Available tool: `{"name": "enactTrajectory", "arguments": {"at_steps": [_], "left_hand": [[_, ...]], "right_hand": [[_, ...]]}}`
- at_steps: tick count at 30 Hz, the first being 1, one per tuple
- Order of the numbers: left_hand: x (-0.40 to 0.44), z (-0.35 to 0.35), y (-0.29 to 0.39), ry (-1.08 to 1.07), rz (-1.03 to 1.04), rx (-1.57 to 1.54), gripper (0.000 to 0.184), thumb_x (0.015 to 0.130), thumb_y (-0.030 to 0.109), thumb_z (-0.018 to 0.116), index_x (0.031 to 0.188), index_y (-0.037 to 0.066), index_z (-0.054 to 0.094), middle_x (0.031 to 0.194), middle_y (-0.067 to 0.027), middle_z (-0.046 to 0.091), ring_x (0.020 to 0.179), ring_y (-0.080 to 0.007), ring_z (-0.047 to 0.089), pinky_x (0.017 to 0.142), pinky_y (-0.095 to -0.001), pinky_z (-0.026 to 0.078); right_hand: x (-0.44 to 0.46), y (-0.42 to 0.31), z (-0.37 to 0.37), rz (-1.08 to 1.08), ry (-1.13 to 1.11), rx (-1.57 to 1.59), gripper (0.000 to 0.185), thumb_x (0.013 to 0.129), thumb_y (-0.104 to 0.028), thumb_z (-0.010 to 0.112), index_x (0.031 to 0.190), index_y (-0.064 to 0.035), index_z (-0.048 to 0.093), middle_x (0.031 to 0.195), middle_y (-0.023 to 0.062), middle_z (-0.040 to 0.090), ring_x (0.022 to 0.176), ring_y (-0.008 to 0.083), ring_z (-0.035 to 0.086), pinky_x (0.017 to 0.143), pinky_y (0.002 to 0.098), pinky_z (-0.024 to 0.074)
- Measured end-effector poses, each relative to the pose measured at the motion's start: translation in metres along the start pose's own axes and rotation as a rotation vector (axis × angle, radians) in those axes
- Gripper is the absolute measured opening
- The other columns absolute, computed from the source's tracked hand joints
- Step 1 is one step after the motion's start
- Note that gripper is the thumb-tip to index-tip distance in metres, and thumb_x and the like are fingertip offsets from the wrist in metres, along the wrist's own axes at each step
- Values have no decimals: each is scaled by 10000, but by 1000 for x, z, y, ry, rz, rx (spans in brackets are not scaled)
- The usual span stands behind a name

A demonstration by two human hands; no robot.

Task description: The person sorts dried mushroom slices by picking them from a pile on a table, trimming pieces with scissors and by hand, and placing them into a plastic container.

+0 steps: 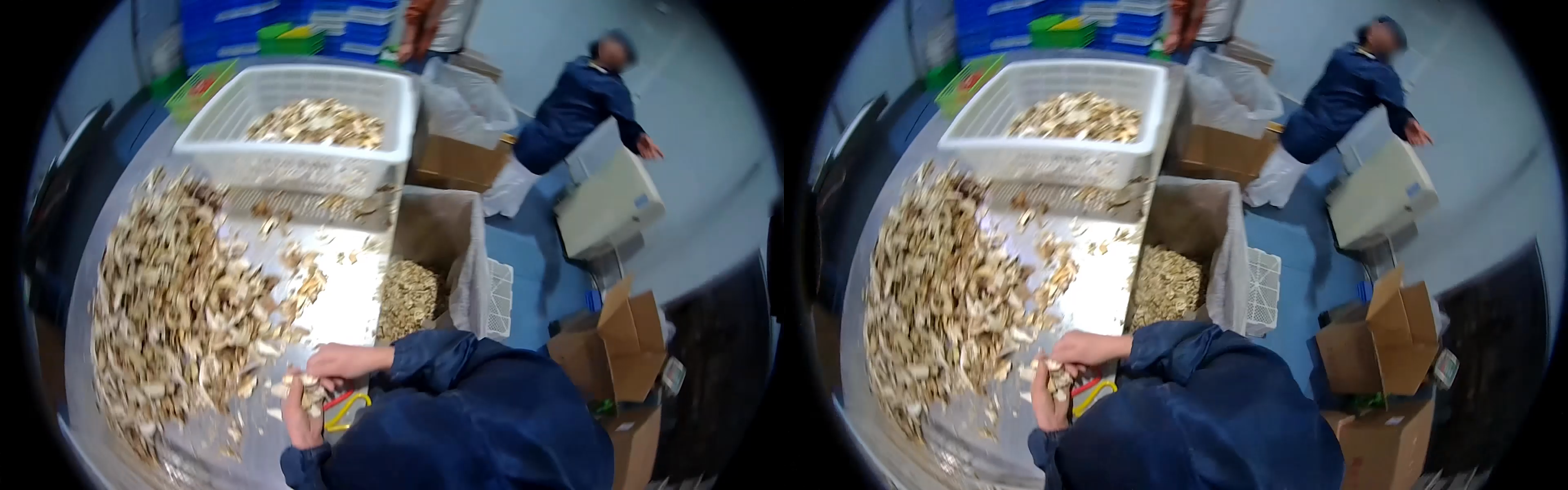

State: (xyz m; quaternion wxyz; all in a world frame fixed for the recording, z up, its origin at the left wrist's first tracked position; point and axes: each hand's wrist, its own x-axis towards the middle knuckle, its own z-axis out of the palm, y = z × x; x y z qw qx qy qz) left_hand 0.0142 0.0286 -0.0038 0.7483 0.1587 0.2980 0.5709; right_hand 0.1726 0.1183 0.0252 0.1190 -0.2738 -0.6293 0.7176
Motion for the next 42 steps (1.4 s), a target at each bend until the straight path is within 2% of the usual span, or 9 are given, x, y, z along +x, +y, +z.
{"name": "enactTrajectory", "arguments": {"at_steps": [14, 18, 22, 23, 28, 34, 38, 40, 42], "left_hand": [[-13, -11, -4, 274, 50, 125, 129, 890, 71, 574, 1003, 36, 522, 909, -46, 571, 772, -121, 559, 664, -253, 454], [-16, -16, -2, 354, -14, 41, 184, 883, 89, 591, 1055, 37, 554, 950, -60, 604, 833, -134, 594, 694, -268, 484], [-18, -20, 3, 323, -119, -70, 149, 906, 111, 559, 1035, 37, 570, 910, -58, 630, 805, -142, 609, 715, -273, 496], [-13, -42, -11, 224, -103, -118, 226, 939, 156, 508, 1098, 4, 565, 977, -91, 640, 848, -185, 626, 739, -297, 511], [-17, -23, 0, 223, -134, -153, 183, 932, 173, 538, 1080, 66, 531, 928, -76, 622, 798, -185, 629, 694, -307, 517], [-14, -33, -6, 128, -221, -394, 154, 949, 169, 511, 1057, 61, 523, 923, -73, 591, 820, -185, 588, 743, -341, 505], [-12, -32, -10, 123, -245, -473, 140, 957, 160, 493, 1052, 60, 516, 932, -69, 579, 816, -187, 576, 753, -349, 501], [-13, -27, -11, 162, -273, -433, 135, 957, 153, 490, 1055, 62, 514, 953, -71, 578, 828, -187, 578, 754, -350, 501], [-12, -25, -14, 148, -334, -345, 172, 959, 176, 490, 1066, 44, 517, 946, -87, 589, 828, -191, 593, 745, -332, 507]], "right_hand": [[4, 11, 29, -264, 349, -444, 182, 758, -169, 566, 719, 9, 574, 618, 164, 539, 557, 254, 539, 555, 354, 425], [16, 30, 31, -324, 308, -295, 164, 805, -155, 568, 822, 7, 586, 625, 143, 541, 557, 189, 502, 555, 320, 425], [19, 16, 26, -39, 129, 23, 101, 836, -104, 530, 816, -22, 586, 612, 2, 527, 542, 64, 443, 485, 250, 377], [19, 9, 20, -10, 96, 32, 145, 802, -123, 564, 767, 12, 601, 630, 59, 606, 570, 106, 540, 544, 266, 457], [22, 16, 12, 131, -39, 199, 145, 891, -136, 525, 791, -38, 559, 571, -31, 501, 451, 30, 357, 414, 202, 266], [15, 25, 4, 180, 39, 659, 143, 935, -113, 461, 876, -22, 553, 522, -48, 377, 413, 45, 291, 404, 209, 251], [3, 20, -12, 41, 581, -334, 226, 916, -184, 495, 821, 2, 580, 521, 59, 469, 471, 163, 498, 472, 297, 391], [-6, 4, -5, -251, 402, -596, 215, 894, -188, 506, 814, 0, 574, 596, 131, 531, 562, 259, 575, 540, 349, 435], [-10, -13, 14, -97, 247, -468, 233, 909, -206, 492, 791, -18, 565, 644, 147, 568, 582, 286, 584, 542, 357, 433]]}}
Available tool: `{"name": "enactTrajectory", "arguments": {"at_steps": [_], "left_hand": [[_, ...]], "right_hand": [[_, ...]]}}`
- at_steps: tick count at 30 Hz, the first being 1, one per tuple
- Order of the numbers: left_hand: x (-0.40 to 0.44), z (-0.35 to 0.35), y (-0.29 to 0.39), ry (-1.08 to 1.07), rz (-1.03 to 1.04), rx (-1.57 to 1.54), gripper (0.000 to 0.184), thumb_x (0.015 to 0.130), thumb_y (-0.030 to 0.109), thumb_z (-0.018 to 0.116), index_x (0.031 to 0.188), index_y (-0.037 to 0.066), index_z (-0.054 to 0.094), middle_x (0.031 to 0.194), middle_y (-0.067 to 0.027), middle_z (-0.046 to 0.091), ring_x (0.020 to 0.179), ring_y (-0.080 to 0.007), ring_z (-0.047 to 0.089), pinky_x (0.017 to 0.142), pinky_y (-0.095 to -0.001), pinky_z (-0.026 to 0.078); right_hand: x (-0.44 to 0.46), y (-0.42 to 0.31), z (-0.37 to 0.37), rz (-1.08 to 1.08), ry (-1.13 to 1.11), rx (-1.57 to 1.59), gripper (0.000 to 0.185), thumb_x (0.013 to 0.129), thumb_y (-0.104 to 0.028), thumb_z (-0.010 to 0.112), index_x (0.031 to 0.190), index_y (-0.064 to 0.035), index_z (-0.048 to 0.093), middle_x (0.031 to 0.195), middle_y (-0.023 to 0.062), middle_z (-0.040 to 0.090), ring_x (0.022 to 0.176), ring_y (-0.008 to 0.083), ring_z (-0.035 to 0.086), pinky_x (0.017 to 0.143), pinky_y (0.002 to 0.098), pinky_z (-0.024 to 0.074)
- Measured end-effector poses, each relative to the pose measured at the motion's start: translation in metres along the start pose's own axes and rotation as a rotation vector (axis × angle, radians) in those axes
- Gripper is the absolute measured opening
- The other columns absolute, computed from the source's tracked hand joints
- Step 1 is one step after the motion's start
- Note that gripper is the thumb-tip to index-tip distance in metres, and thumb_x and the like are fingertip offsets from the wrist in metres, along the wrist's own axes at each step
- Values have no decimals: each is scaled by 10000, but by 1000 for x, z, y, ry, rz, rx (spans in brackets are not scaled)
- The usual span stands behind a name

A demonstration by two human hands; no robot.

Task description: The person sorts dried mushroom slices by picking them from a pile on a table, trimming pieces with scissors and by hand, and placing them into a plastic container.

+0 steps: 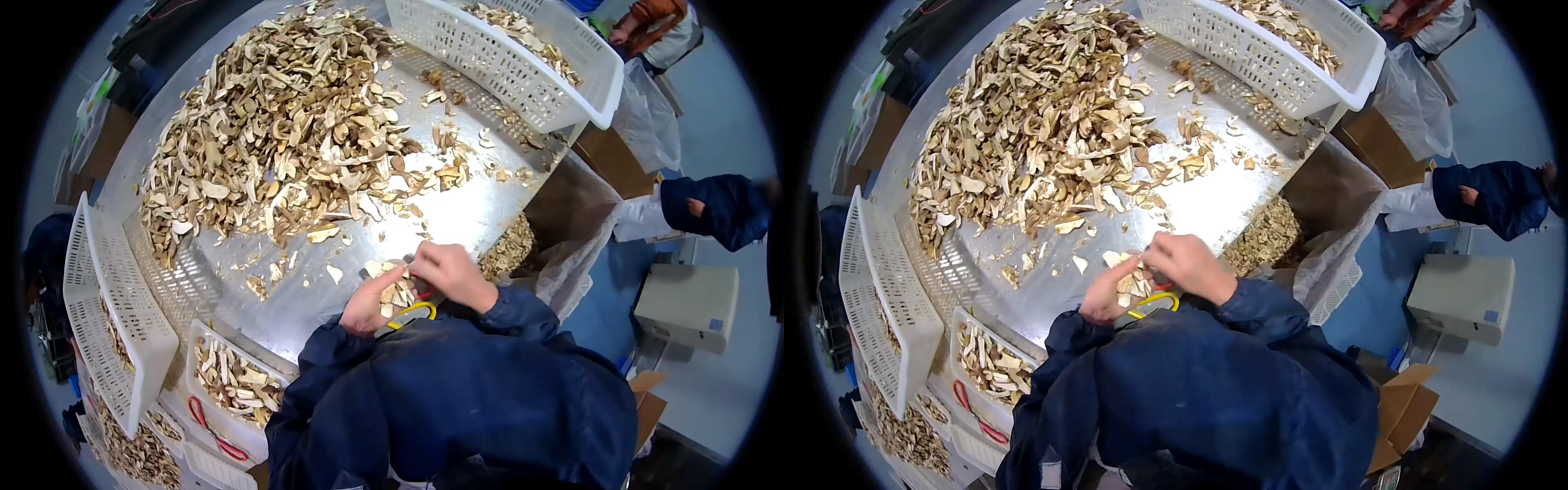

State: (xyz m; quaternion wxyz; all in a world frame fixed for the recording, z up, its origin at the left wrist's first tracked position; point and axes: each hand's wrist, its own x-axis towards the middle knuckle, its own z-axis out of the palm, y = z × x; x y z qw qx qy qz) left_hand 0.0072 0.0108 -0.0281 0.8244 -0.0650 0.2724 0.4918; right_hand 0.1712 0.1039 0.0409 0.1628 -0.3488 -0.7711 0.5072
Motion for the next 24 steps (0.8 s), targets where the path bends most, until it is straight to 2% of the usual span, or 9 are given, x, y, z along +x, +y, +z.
{"name": "enactTrajectory", "arguments": {"at_steps": [2, 5, 9, 12, 14, 17, 20, 22, 24], "left_hand": [[0, 8, -5, 62, -13, 41, 202, 951, 201, 514, 1045, 23, 530, 878, -99, 609, 776, -188, 612, 692, -317, 520], [0, -9, -4, 57, -52, 75, 220, 944, 196, 517, 1082, 25, 526, 903, -106, 615, 804, -189, 622, 704, -313, 529], [-9, 11, -3, 107, 34, 65, 235, 939, 194, 516, 1095, 18, 523, 912, -104, 615, 801, -192, 624, 719, -321, 529], [-8, -5, 1, 24, 53, 134, 312, 966, 239, 446, 1171, 6, 481, 1060, -125, 591, 945, -221, 604, 857, -336, 493], [-5, -11, 1, 46, 65, 114, 296, 962, 240, 457, 1145, 10, 493, 1026, -115, 592, 903, -211, 602, 821, -329, 498], [-10, 7, 5, 89, 78, 133, 265, 961, 230, 458, 1108, 14, 503, 998, -103, 589, 865, -196, 597, 778, -317, 497], [-8, 6, 5, 128, 108, 160, 268, 955, 195, 464, 1153, 16, 489, 974, -93, 583, 838, -188, 595, 739, -303, 494], [-5, 6, 6, 136, 171, 157, 315, 946, 165, 475, 1227, 23, 455, 944, -85, 579, 816, -184, 595, 714, -292, 492], [-5, 11, 8, 138, 271, 134, 406, 934, 134, 489, 1320, 37, 405, 903, -76, 574, 790, -178, 596, 689, -280, 489]], "right_hand": [[1, 12, 18, -103, 28, -57, 266, 918, -236, 502, 781, -14, 557, 629, 144, 563, 551, 286, 562, 523, 349, 427], [6, 19, 24, -110, 9, 106, 293, 928, -241, 507, 757, -6, 545, 602, 127, 555, 511, 246, 537, 501, 329, 416], [11, 30, 25, 79, -100, 403, 319, 941, -237, 499, 736, 4, 541, 574, 86, 537, 507, 162, 510, 496, 297, 403], [15, 22, 23, 102, -113, 440, 330, 945, -243, 498, 739, 10, 548, 567, 69, 528, 516, 119, 489, 500, 279, 397], [18, 17, 25, -10, -37, 325, 329, 946, -245, 497, 749, 12, 555, 560, 62, 519, 515, 106, 472, 500, 269, 391], [21, 23, 25, -6, -71, 333, 321, 944, -245, 503, 759, 11, 564, 561, 57, 527, 517, 97, 476, 503, 263, 391], [22, 34, 24, 205, -127, 512, 305, 940, -247, 507, 781, 4, 577, 580, 57, 547, 528, 96, 495, 510, 265, 398], [32, 31, 8, 175, -64, 278, 247, 939, -222, 510, 837, -11, 587, 602, 17, 535, 546, 68, 470, 511, 251, 396], [42, 41, -9, 57, 66, 32, 264, 881, -189, 555, 1087, -38, 623, 624, 76, 568, 547, 142, 513, 551, 284, 435]]}}
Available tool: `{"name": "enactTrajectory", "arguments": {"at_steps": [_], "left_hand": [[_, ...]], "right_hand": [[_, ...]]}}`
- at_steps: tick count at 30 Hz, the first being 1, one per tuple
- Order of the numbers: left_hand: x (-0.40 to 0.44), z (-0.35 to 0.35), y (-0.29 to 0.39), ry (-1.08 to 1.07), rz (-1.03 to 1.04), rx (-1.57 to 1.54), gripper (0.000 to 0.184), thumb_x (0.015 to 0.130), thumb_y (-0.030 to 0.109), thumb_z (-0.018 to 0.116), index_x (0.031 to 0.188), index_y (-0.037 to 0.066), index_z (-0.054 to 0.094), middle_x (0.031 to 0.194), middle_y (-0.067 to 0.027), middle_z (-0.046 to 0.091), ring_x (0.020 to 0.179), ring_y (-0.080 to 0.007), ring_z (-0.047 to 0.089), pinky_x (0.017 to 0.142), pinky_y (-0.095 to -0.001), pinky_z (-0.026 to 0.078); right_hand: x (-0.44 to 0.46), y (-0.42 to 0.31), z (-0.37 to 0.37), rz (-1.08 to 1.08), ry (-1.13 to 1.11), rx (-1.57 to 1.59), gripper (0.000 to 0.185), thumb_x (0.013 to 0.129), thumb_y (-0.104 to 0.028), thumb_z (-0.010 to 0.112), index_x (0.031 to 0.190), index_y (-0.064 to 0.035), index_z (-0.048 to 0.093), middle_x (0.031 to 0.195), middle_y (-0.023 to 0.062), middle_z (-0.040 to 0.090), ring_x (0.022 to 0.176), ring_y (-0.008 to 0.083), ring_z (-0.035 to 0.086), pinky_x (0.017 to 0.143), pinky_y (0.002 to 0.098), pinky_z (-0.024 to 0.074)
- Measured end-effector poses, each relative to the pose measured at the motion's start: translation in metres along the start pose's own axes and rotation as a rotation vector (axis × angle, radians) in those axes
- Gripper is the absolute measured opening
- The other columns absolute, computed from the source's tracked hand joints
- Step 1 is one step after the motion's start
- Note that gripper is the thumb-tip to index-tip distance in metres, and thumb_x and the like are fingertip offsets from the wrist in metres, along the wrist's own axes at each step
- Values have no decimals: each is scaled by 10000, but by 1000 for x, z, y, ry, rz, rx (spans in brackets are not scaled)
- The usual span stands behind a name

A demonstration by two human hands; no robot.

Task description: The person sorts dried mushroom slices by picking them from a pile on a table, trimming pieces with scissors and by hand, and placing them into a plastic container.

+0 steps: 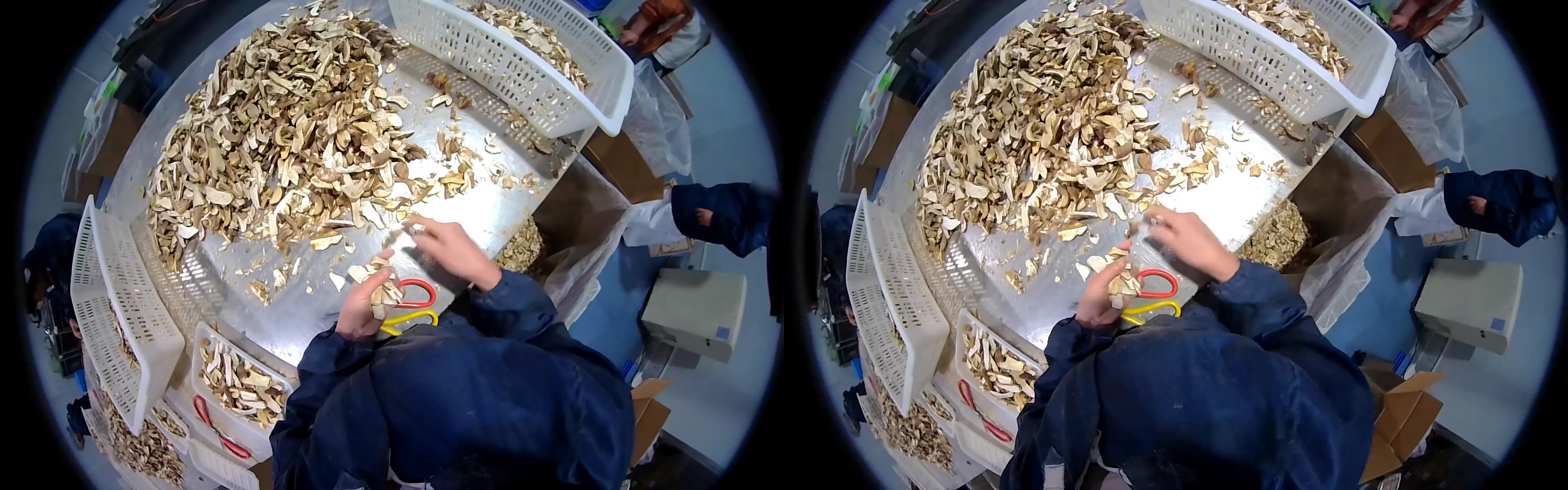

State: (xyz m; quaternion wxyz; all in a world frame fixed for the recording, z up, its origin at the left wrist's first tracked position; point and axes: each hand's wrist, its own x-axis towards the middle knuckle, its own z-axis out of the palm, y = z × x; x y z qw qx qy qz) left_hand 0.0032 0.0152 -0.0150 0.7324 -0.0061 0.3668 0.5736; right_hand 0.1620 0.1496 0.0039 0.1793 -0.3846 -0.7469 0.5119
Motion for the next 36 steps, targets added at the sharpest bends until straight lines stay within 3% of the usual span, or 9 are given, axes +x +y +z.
{"name": "enactTrajectory", "arguments": {"at_steps": [4, 6, 12, 13, 17, 22, 26, 27, 36], "left_hand": [[-5, 6, 11, 25, 100, 201, 572, 896, 58, 497, 1428, 72, 287, 839, -51, 559, 723, -141, 575, 650, -257, 479], [-2, 4, 10, 59, 163, 283, 556, 884, 33, 494, 1413, 57, 323, 831, -44, 556, 724, -136, 574, 649, -250, 478], [-1, -9, 5, 42, 39, 102, 485, 900, 49, 503, 1370, 21, 385, 860, -35, 553, 779, -151, 582, 722, -294, 496], [-1, -12, 2, 52, -7, 21, 483, 904, 53, 501, 1370, 20, 381, 876, -35, 555, 793, -155, 581, 744, -314, 500], [-1, -27, -9, 44, -101, -44, 403, 900, 77, 522, 1287, 17, 423, 922, -49, 557, 844, -191, 575, 819, -377, 494], [2, -24, -10, -82, -85, -250, 365, 897, 78, 524, 1247, 34, 430, 1039, -107, 542, 918, -221, 578, 807, -355, 494], [-5, 0, 3, -196, 11, -227, 524, 929, 100, 446, 1419, 40, 274, 1315, -147, 456, 1170, -246, 485, 956, -391, 441], [-3, -3, 2, -216, 47, -229, 527, 936, 106, 431, 1428, 38, 255, 1324, -157, 452, 1196, -252, 480, 962, -388, 440], [-10, -10, 5, -177, 115, 41, 480, 927, 69, 442, 1390, 18, 326, 1304, -150, 477, 1153, -232, 516, 953, -354, 452]], "right_hand": [[41, 12, -48, -86, 455, -331, 237, 856, -253, 560, 950, -64, 668, 763, 186, 628, 700, 339, 615, 643, 417, 476], [71, 20, -68, -40, 554, -573, 258, 844, -287, 567, 849, -53, 676, 773, 178, 630, 733, 333, 620, 645, 436, 476], [100, 39, -69, 16, 470, -905, 289, 801, -331, 603, 775, -53, 680, 751, 167, 627, 721, 345, 612, 635, 429, 476], [93, 42, -73, 46, 412, -861, 262, 814, -283, 614, 724, -40, 656, 712, 117, 627, 658, 280, 619, 601, 393, 474], [55, 44, -91, 292, 126, 458, 146, 878, -165, 584, 785, -53, 580, 780, 46, 639, 615, 93, 567, 473, 233, 409], [16, 10, -56, 255, -91, 962, 105, 905, -75, 509, 1000, -31, 509, 865, 106, 624, 620, 119, 547, 443, 185, 376], [-7, -31, 0, -102, 8, -3, 122, 808, -69, 638, 899, -23, 570, 757, 32, 566, 650, 125, 552, 552, 247, 424], [-11, -39, 8, -162, -13, -76, 154, 794, -83, 644, 883, -5, 547, 761, 86, 533, 652, 172, 566, 602, 286, 454], [-16, -44, 22, -42, -77, 87, 289, 774, -127, 670, 1017, 2, 584, 840, 109, 580, 699, 224, 606, 639, 303, 485]]}}
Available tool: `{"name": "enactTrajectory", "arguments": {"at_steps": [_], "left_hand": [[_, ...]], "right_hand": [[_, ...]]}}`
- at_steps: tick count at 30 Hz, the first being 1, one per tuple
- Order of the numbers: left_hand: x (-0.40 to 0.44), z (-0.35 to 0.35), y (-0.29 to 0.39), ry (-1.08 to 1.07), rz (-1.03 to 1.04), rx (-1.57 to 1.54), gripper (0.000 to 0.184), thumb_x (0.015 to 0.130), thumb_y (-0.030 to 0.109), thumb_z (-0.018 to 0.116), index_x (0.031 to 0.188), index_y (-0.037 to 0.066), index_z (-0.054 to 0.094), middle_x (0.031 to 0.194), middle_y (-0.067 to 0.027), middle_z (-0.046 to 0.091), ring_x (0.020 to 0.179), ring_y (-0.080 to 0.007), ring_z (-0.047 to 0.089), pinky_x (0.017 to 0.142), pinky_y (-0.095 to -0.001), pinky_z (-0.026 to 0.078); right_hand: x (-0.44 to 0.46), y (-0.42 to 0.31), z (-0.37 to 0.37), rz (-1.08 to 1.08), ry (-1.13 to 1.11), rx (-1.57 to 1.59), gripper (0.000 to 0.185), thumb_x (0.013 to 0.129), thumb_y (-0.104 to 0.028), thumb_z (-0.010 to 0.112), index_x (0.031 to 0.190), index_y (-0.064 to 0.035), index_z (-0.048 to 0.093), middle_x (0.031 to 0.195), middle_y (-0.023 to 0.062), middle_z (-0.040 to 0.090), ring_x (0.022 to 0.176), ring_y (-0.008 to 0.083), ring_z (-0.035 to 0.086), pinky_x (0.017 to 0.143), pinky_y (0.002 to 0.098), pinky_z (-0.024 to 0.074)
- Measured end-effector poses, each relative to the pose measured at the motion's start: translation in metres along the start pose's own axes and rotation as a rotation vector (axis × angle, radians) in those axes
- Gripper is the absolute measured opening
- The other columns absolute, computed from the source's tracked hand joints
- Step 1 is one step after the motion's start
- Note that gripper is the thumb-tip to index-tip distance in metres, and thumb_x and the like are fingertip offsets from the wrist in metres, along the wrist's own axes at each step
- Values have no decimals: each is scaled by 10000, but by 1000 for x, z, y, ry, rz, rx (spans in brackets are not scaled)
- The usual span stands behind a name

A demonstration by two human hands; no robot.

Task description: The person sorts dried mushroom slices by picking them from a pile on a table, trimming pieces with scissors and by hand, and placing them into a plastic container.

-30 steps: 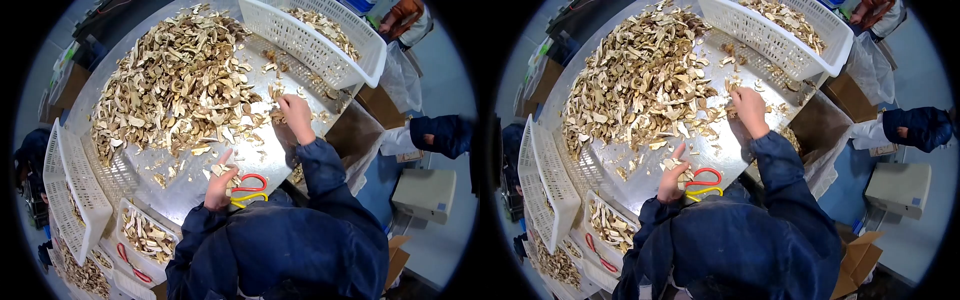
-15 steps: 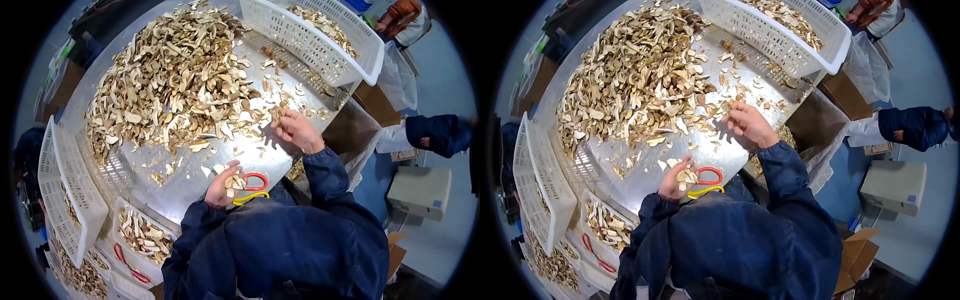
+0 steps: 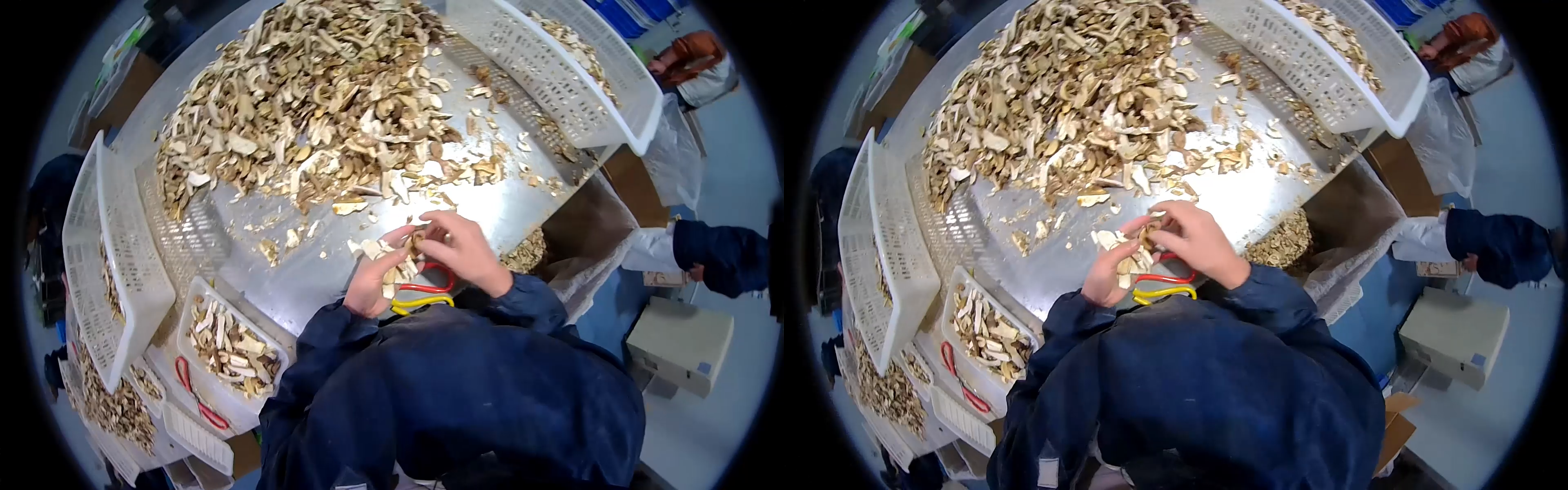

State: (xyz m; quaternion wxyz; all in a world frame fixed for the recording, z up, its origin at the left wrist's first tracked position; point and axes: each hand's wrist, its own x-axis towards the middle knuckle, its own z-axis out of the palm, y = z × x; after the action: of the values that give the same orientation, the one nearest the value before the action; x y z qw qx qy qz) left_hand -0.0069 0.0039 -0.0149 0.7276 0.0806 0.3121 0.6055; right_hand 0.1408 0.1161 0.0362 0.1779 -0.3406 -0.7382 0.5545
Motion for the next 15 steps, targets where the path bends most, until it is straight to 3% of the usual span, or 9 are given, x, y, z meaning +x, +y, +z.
{"name": "enactTrajectory", "arguments": {"at_steps": [2, 8, 10, 12, 13, 15], "left_hand": [[1, 1, -1, 11, -20, 83, 482, 926, 72, 439, 1393, 23, 326, 1340, -143, 453, 1186, -240, 496, 966, -358, 443], [2, 4, 1, 55, -82, 11, 553, 919, 97, 487, 1426, 56, 272, 1381, -148, 429, 1187, -247, 504, 919, -334, 466], [1, 7, 0, 95, -103, -75, 455, 911, 83, 509, 1344, 55, 373, 1234, -133, 517, 1044, -220, 557, 843, -336, 489], [3, -5, -6, 95, -115, -122, 388, 907, 71, 517, 1282, 45, 424, 1131, -114, 552, 963, -204, 567, 805, -343, 496], [3, -1, -5, 129, -117, -153, 316, 901, 53, 522, 1211, 40, 460, 1013, -87, 554, 887, -190, 559, 769, -348, 499], [3, 0, -5, 112, -117, -121, 321, 902, 54, 519, 1217, 43, 458, 1021, -89, 557, 889, -190, 559, 768, -343, 497]], "right_hand": [[-1, 5, 5, -110, 44, -173, 274, 806, -171, 638, 1019, -2, 605, 766, 115, 580, 723, 247, 619, 669, 332, 489], [2, 14, -32, 57, 83, -61, 209, 807, -165, 612, 901, 19, 642, 801, 97, 647, 729, 129, 584, 668, 262, 466], [7, 13, -64, 173, 64, -197, 215, 785, -166, 632, 907, 11, 647, 814, 116, 643, 742, 204, 610, 683, 307, 479], [15, 41, -86, -30, 382, -621, 230, 761, -165, 650, 932, -12, 647, 870, 132, 632, 838, 286, 608, 723, 352, 481], [22, 40, -93, -42, 394, -750, 244, 754, -165, 651, 959, -35, 639, 932, 141, 615, 943, 323, 572, 796, 392, 458], [38, 55, -92, -211, 398, -871, 232, 767, -165, 642, 964, -43, 638, 939, 135, 610, 975, 302, 565, 836, 388, 440]]}}
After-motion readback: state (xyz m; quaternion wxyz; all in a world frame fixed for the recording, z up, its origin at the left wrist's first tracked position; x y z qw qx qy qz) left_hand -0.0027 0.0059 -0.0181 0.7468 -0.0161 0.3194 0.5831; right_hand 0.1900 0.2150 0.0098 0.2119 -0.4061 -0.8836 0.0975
